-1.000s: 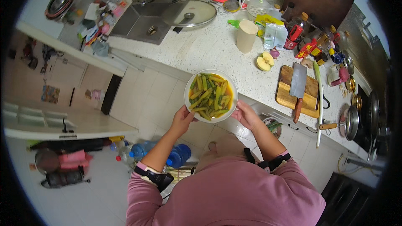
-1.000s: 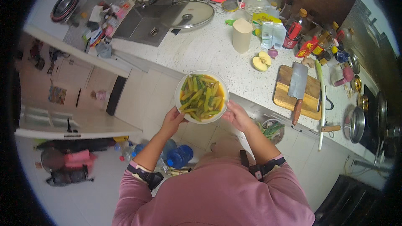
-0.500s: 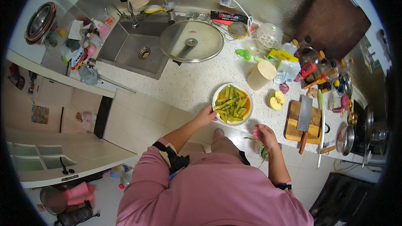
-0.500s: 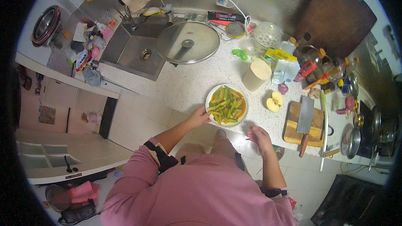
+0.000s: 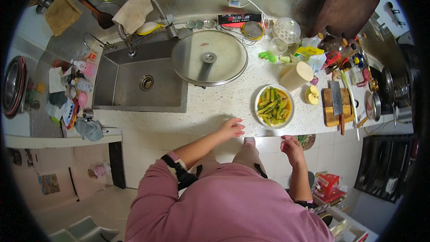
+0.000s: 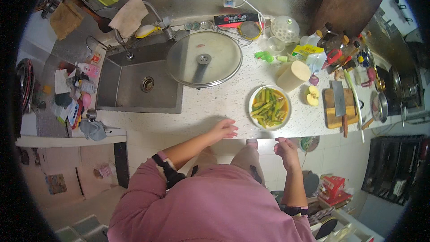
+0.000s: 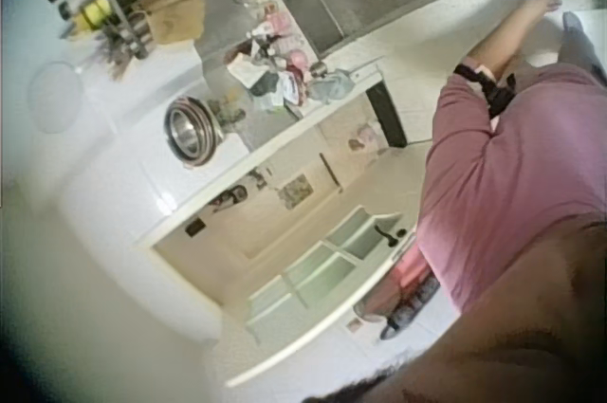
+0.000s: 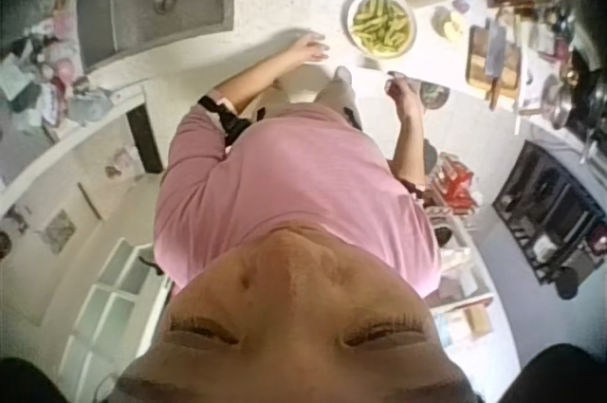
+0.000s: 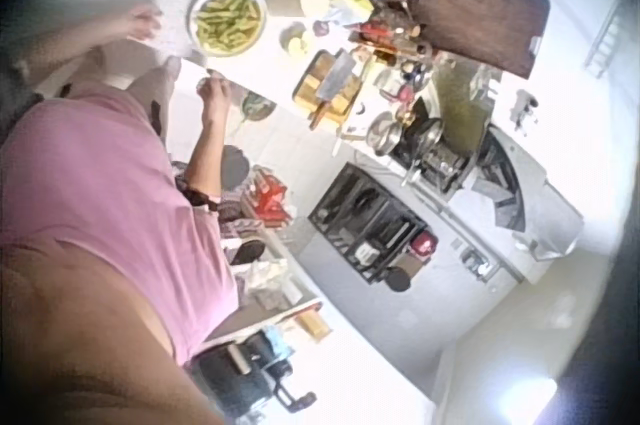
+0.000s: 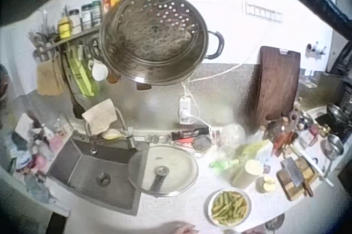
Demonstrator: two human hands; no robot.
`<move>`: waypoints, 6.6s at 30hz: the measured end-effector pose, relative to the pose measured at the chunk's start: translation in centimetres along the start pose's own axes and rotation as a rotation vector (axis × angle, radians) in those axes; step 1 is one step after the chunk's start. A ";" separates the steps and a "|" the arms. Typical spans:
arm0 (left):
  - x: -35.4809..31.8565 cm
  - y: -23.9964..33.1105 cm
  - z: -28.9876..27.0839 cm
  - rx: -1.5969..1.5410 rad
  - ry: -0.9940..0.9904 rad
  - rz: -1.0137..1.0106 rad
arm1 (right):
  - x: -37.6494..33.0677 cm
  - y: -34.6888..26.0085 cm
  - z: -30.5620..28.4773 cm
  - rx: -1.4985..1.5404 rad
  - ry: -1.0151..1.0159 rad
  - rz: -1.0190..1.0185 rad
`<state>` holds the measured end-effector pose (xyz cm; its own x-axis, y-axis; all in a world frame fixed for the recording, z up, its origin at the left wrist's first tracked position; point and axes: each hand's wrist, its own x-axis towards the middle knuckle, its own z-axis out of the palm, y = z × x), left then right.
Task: The person washes a frying pan and a glass lid in the kitchen sink using a yellow sponge and running water. They scrub both items thoroughly, rinse them, and place them aside.
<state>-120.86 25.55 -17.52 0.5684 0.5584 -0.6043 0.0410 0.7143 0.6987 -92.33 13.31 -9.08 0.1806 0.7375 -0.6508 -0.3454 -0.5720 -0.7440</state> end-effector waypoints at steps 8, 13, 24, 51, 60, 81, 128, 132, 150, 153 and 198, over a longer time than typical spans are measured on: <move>-13.3 0.3 -17.1 0.052 0.093 0.048 | 0.2 2.9 13.7 -0.015 -0.143 0.131; -6.7 4.3 -21.7 0.471 0.338 0.313 | 3.3 1.2 18.2 -0.004 -0.203 0.090; 7.0 12.1 -16.1 1.334 0.828 0.529 | 15.4 -4.2 21.9 0.295 -0.217 0.091; -14.4 10.4 -35.1 0.794 0.489 0.244 | 7.4 -2.0 40.4 -0.259 -0.764 0.012; -16.1 9.3 -48.8 0.784 0.611 0.145 | 22.4 -5.9 51.4 -1.386 0.266 -0.903; -13.9 12.4 -50.9 1.026 0.729 -0.105 | 36.4 -11.2 57.9 -1.943 0.326 -0.971; -12.2 12.8 -52.9 1.107 0.636 -0.101 | 24.3 -11.5 68.5 -0.983 -0.775 -0.128; -12.7 13.5 -54.4 1.219 0.615 -0.213 | 24.5 -12.3 68.3 -1.273 -0.610 -0.177; -13.6 12.3 -55.8 1.071 0.702 -0.207 | 24.6 -9.2 69.6 -0.769 -0.543 -0.371; -12.9 11.8 -56.4 1.301 0.684 -0.138 | 24.4 -9.4 69.7 -0.716 -0.618 -0.247; -13.8 13.0 -54.3 1.122 0.319 0.011 | 23.7 -8.1 70.3 -0.802 -0.192 -0.497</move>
<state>-172.81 50.03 -20.89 0.3470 0.7570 -0.5536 0.8320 0.0239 0.5543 -149.96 60.65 -7.85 -0.0421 0.9671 -0.2507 0.4748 -0.2015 -0.8567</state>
